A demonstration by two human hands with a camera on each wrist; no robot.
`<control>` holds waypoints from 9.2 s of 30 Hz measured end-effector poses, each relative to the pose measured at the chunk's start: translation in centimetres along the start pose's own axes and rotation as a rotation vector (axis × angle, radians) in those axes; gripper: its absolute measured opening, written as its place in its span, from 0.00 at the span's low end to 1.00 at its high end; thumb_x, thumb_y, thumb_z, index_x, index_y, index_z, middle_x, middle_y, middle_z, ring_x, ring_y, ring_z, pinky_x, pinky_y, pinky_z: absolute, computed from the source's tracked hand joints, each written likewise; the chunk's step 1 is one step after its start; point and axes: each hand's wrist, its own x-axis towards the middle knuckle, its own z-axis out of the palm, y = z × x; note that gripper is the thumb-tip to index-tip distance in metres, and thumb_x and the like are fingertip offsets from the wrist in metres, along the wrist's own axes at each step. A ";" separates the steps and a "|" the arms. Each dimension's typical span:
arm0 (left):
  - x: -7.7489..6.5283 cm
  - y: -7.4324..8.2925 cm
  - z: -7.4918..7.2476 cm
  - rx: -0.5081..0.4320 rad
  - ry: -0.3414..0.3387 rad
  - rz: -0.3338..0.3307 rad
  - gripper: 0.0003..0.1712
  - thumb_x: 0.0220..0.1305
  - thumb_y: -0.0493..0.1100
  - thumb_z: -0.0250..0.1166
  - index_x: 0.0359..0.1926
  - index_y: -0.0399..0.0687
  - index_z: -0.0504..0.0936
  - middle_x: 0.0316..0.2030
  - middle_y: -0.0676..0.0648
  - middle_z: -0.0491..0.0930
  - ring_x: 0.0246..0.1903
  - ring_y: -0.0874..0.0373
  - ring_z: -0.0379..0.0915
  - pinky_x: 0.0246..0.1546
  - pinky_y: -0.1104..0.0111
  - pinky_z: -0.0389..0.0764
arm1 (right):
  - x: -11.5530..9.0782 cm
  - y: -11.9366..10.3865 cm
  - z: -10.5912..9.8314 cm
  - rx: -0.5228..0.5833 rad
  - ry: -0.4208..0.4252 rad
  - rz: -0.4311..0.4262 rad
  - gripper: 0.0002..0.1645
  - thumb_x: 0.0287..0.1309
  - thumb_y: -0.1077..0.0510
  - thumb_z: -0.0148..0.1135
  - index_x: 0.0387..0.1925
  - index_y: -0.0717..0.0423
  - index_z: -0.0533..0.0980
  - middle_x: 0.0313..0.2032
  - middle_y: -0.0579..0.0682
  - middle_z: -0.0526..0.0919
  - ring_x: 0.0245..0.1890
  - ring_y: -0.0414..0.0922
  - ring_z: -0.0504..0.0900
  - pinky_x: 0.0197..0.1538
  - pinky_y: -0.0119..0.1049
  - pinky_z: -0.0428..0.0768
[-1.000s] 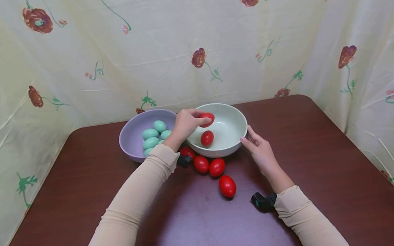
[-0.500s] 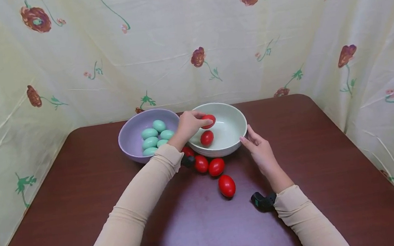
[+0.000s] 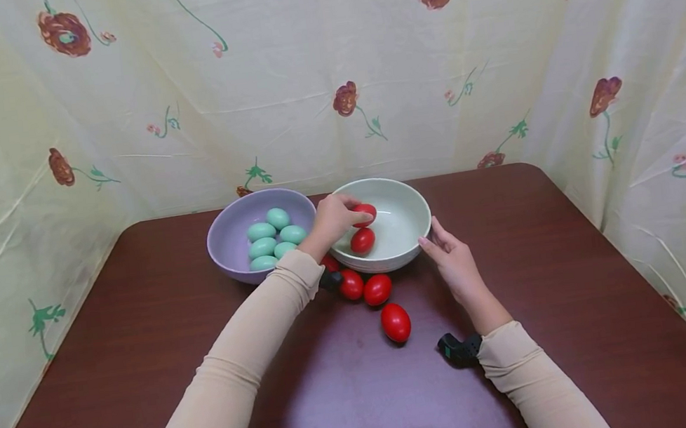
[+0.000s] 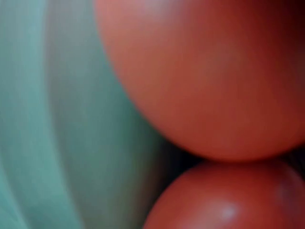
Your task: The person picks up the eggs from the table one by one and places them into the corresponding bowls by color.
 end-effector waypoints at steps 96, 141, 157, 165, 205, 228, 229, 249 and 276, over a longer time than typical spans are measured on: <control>-14.1 -0.5 3.4 -0.103 -0.447 0.331 0.31 0.56 0.42 0.75 0.62 0.47 0.80 0.58 0.48 0.82 0.60 0.56 0.78 0.60 0.72 0.76 | -0.2 -0.2 0.1 -0.060 -0.002 0.014 0.38 0.75 0.54 0.50 0.78 0.48 0.45 0.78 0.48 0.44 0.78 0.47 0.48 0.74 0.42 0.56; -14.4 -1.4 3.4 0.115 -0.476 0.347 0.24 0.51 0.50 0.78 0.50 0.52 0.87 0.37 0.58 0.87 0.36 0.69 0.72 0.39 0.81 0.75 | -0.2 -0.3 0.2 -0.021 0.013 0.030 0.39 0.74 0.55 0.50 0.78 0.51 0.45 0.78 0.48 0.44 0.79 0.44 0.46 0.75 0.42 0.54; -14.6 -1.1 2.7 0.094 -0.458 0.346 0.23 0.51 0.50 0.78 0.49 0.52 0.87 0.36 0.59 0.86 0.35 0.69 0.72 0.38 0.80 0.75 | -0.1 -0.1 0.2 -0.014 0.013 0.026 0.39 0.74 0.56 0.50 0.78 0.52 0.45 0.78 0.49 0.45 0.78 0.45 0.46 0.75 0.42 0.54; -14.3 -0.1 1.0 0.007 -0.436 0.369 0.23 0.52 0.50 0.77 0.50 0.51 0.87 0.34 0.61 0.86 0.33 0.71 0.75 0.39 0.80 0.77 | -0.2 -0.2 0.1 -0.028 0.011 0.032 0.39 0.74 0.55 0.50 0.78 0.49 0.45 0.78 0.47 0.44 0.79 0.44 0.45 0.75 0.43 0.54; -7.3 1.4 -4.7 -0.054 -0.227 0.194 0.25 0.53 0.50 0.77 0.53 0.52 0.86 0.48 0.51 0.87 0.51 0.57 0.79 0.55 0.68 0.77 | -0.1 0.0 0.0 0.021 0.013 0.031 0.40 0.74 0.57 0.50 0.78 0.53 0.44 0.78 0.50 0.43 0.79 0.44 0.44 0.75 0.41 0.52; -4.1 -0.2 -3.9 0.107 -0.213 0.192 0.24 0.52 0.46 0.77 0.51 0.45 0.86 0.44 0.46 0.87 0.45 0.53 0.77 0.45 0.70 0.78 | 0.0 0.0 0.1 0.020 0.012 0.027 0.39 0.74 0.58 0.50 0.78 0.53 0.44 0.78 0.50 0.44 0.78 0.44 0.45 0.75 0.42 0.52; -4.1 -0.2 -3.8 0.118 -0.211 0.197 0.24 0.52 0.46 0.77 0.51 0.44 0.86 0.44 0.46 0.87 0.44 0.53 0.77 0.44 0.71 0.79 | 0.1 0.0 0.1 0.024 0.013 0.025 0.39 0.74 0.58 0.50 0.78 0.54 0.44 0.78 0.51 0.44 0.78 0.44 0.45 0.75 0.42 0.52; -3.4 -0.2 -1.8 0.286 -0.210 0.217 0.22 0.53 0.46 0.76 0.46 0.39 0.84 0.39 0.44 0.86 0.39 0.54 0.76 0.39 0.72 0.77 | 0.0 0.1 0.2 -0.005 0.004 0.003 0.39 0.74 0.57 0.50 0.77 0.54 0.45 0.78 0.49 0.43 0.78 0.47 0.48 0.75 0.37 0.55; -2.8 -0.1 -0.4 0.335 -0.224 0.191 0.18 0.54 0.47 0.76 0.44 0.44 0.86 0.39 0.48 0.85 0.39 0.56 0.75 0.40 0.72 0.77 | 0.0 0.3 0.1 0.002 0.005 -0.007 0.41 0.73 0.55 0.52 0.77 0.54 0.45 0.78 0.51 0.44 0.78 0.47 0.48 0.73 0.37 0.56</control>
